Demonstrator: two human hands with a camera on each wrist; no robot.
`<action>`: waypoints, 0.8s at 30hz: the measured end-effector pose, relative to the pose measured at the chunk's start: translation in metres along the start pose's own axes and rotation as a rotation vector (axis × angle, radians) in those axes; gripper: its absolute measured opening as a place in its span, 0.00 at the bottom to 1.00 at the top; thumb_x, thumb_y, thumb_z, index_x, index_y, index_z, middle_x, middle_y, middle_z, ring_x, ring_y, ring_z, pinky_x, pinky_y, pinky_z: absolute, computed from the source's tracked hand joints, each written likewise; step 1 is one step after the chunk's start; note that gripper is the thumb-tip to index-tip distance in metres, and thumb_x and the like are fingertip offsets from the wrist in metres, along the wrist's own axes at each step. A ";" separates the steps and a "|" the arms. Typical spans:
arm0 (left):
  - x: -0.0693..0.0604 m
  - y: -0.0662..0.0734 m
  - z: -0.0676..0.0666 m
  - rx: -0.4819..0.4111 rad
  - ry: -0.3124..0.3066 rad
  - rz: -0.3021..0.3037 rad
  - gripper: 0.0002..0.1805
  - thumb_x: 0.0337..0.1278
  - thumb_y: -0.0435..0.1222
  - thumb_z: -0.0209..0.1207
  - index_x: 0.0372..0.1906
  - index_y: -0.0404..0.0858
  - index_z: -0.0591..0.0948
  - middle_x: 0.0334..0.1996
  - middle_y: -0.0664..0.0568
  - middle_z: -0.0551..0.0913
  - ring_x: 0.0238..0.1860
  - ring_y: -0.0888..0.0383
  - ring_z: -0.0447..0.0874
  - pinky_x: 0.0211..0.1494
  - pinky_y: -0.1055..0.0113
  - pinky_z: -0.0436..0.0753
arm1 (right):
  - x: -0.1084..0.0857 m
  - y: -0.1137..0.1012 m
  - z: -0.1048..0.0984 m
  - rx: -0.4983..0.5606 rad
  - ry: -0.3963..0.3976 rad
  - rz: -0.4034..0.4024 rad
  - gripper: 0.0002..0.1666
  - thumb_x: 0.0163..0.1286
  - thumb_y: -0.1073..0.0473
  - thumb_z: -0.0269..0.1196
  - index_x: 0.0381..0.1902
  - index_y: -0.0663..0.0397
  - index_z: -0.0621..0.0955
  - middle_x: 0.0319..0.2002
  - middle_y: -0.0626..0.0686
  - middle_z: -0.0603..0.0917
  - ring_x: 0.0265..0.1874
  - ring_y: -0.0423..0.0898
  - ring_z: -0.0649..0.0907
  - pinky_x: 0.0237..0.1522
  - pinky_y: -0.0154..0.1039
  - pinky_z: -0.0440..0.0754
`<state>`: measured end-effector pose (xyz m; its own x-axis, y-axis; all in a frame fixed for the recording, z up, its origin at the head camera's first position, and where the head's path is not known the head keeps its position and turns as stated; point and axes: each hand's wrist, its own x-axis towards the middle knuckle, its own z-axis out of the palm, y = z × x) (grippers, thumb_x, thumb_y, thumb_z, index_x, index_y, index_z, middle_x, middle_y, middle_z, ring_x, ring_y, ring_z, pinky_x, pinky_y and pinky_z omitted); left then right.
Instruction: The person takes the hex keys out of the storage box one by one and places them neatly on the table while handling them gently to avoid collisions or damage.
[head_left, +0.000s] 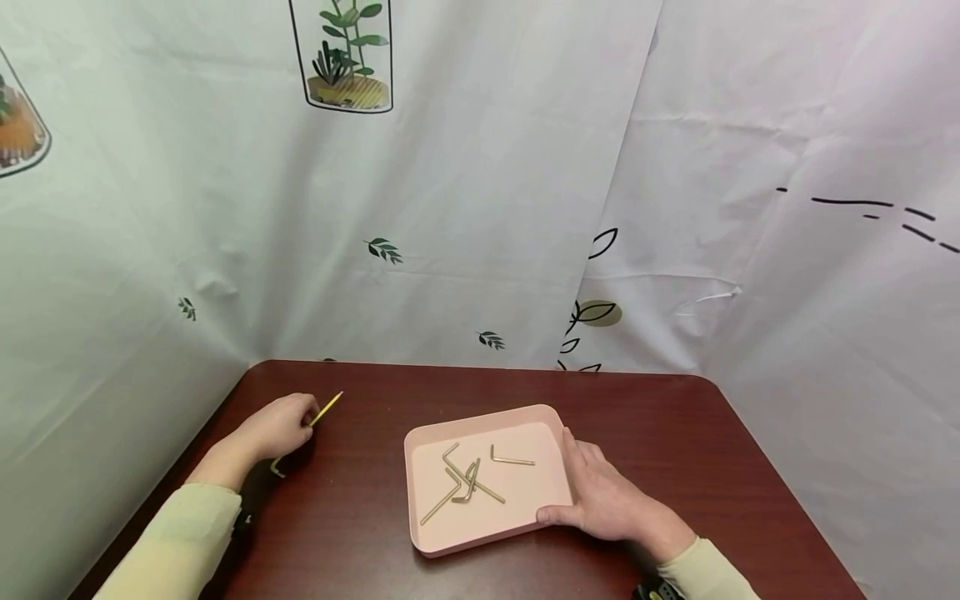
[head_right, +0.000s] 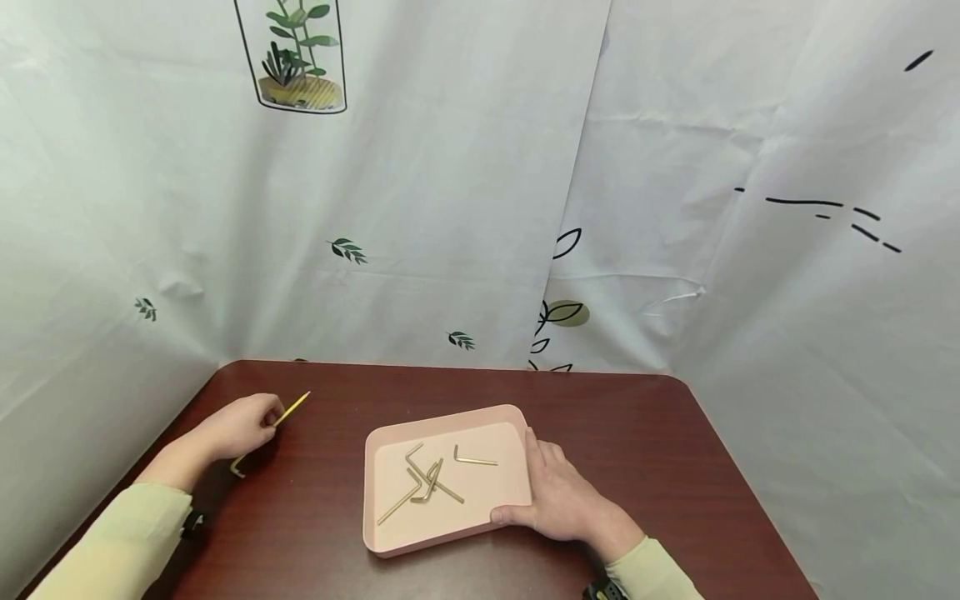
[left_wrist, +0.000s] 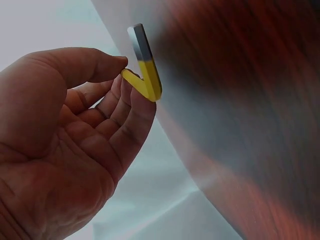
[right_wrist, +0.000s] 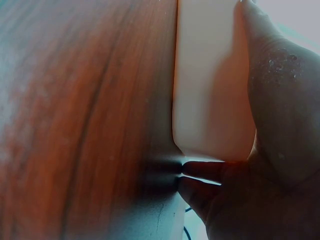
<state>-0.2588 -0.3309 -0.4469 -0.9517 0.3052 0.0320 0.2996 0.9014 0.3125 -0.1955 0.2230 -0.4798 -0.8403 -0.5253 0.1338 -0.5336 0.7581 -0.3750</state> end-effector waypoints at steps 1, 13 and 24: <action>0.000 -0.001 0.000 0.003 -0.004 -0.004 0.09 0.64 0.24 0.64 0.47 0.29 0.84 0.37 0.49 0.82 0.36 0.53 0.80 0.44 0.48 0.83 | 0.000 0.000 0.000 -0.001 0.000 -0.001 0.82 0.64 0.22 0.74 0.83 0.83 0.51 0.81 0.77 0.64 0.78 0.71 0.69 0.74 0.66 0.73; 0.001 -0.010 -0.002 0.022 -0.035 -0.039 0.08 0.64 0.25 0.63 0.46 0.29 0.83 0.37 0.47 0.83 0.37 0.51 0.80 0.45 0.46 0.84 | 0.000 0.000 0.000 0.005 -0.005 0.007 0.82 0.64 0.21 0.74 0.84 0.82 0.51 0.81 0.76 0.64 0.78 0.70 0.69 0.74 0.66 0.73; 0.002 -0.018 -0.002 0.025 -0.047 -0.054 0.07 0.65 0.26 0.63 0.46 0.29 0.82 0.36 0.47 0.82 0.36 0.51 0.79 0.43 0.47 0.83 | 0.000 -0.001 -0.001 -0.005 -0.004 0.002 0.82 0.64 0.22 0.74 0.84 0.83 0.51 0.80 0.77 0.65 0.77 0.71 0.70 0.73 0.66 0.74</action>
<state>-0.2661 -0.3471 -0.4502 -0.9627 0.2691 -0.0290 0.2496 0.9242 0.2892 -0.1952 0.2226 -0.4790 -0.8409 -0.5254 0.1294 -0.5325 0.7609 -0.3707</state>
